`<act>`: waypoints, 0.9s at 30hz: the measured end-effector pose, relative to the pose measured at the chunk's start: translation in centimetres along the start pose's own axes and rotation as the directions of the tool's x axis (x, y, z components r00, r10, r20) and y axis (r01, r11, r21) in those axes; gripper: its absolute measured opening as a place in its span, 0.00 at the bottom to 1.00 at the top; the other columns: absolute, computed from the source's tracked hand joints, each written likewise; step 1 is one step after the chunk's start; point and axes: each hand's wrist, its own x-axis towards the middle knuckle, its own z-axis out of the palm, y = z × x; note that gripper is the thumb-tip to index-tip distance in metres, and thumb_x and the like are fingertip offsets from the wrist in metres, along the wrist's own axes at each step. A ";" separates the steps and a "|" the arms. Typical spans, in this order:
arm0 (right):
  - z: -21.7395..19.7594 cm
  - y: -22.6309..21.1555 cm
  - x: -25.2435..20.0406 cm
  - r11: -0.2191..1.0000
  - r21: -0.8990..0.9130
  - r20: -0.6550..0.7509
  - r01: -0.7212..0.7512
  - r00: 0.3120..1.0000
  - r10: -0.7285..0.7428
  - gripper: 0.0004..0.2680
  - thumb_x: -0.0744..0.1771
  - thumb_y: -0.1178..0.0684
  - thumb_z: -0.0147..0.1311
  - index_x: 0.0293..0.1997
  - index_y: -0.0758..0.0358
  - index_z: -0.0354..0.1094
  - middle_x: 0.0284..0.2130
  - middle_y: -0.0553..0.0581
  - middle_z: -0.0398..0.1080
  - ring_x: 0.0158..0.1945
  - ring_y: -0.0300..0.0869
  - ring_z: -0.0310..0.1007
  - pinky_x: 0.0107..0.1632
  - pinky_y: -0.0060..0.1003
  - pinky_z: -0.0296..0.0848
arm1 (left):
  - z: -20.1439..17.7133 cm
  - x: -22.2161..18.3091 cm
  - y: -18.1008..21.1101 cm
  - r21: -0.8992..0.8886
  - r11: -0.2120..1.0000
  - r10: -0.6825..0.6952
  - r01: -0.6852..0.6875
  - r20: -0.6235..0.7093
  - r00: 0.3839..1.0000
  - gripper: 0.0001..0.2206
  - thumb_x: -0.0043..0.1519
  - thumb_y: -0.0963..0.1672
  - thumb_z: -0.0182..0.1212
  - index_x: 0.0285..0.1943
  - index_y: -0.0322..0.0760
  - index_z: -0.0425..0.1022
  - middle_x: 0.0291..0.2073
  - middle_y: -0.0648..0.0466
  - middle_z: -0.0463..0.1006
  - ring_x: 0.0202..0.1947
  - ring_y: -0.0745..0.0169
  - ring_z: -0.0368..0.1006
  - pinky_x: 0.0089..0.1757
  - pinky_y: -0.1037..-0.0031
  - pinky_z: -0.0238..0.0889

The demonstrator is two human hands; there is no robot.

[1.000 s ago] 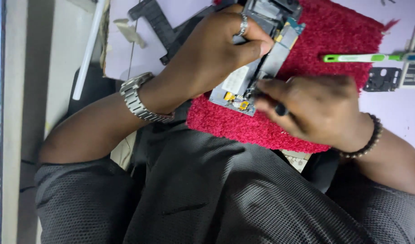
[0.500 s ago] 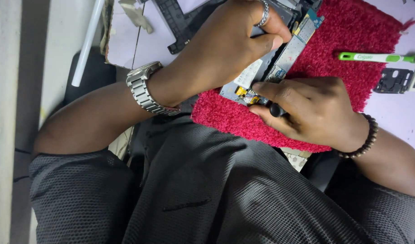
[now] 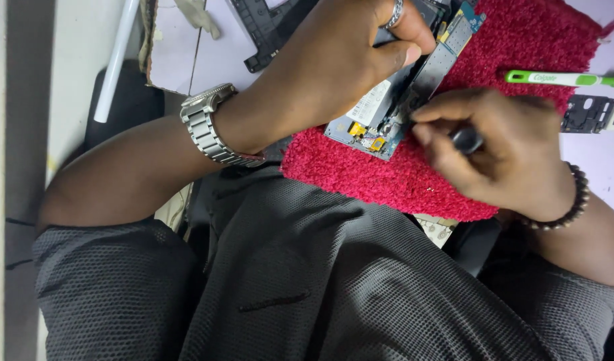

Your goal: Unscrewing and removing the motherboard from a mobile phone during a repair process.

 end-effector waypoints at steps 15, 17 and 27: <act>1.0 3.5 -3.3 0.796 0.592 -0.325 -0.130 0.865 0.383 0.27 0.75 0.28 0.38 0.55 0.74 0.56 0.39 0.76 0.68 0.40 0.60 0.77 0.40 0.41 0.74 | -0.9 -0.6 1.7 0.019 0.996 0.092 -0.091 -0.043 0.995 0.03 0.65 0.39 0.60 0.42 0.39 0.79 0.39 0.60 0.83 0.42 0.69 0.78 0.46 0.72 0.64; 0.2 3.9 -3.7 0.852 0.501 -0.300 -0.152 0.893 0.336 0.23 0.77 0.36 0.38 0.54 0.77 0.58 0.41 0.76 0.69 0.42 0.59 0.76 0.43 0.41 0.73 | -0.7 -0.6 1.7 0.026 0.995 0.101 -0.100 -0.052 0.994 0.03 0.65 0.40 0.61 0.42 0.38 0.80 0.39 0.60 0.83 0.43 0.68 0.78 0.47 0.72 0.64; 2.4 11.2 -6.2 0.723 0.686 -0.302 -0.078 0.874 0.381 0.32 0.72 0.13 0.45 0.57 0.58 0.53 0.30 0.69 0.61 0.30 0.53 0.70 0.34 0.42 0.74 | -1.0 -0.9 1.5 0.037 0.995 -0.091 0.090 0.038 0.995 0.14 0.70 0.45 0.65 0.60 0.35 0.71 0.49 0.53 0.82 0.48 0.61 0.77 0.47 0.65 0.65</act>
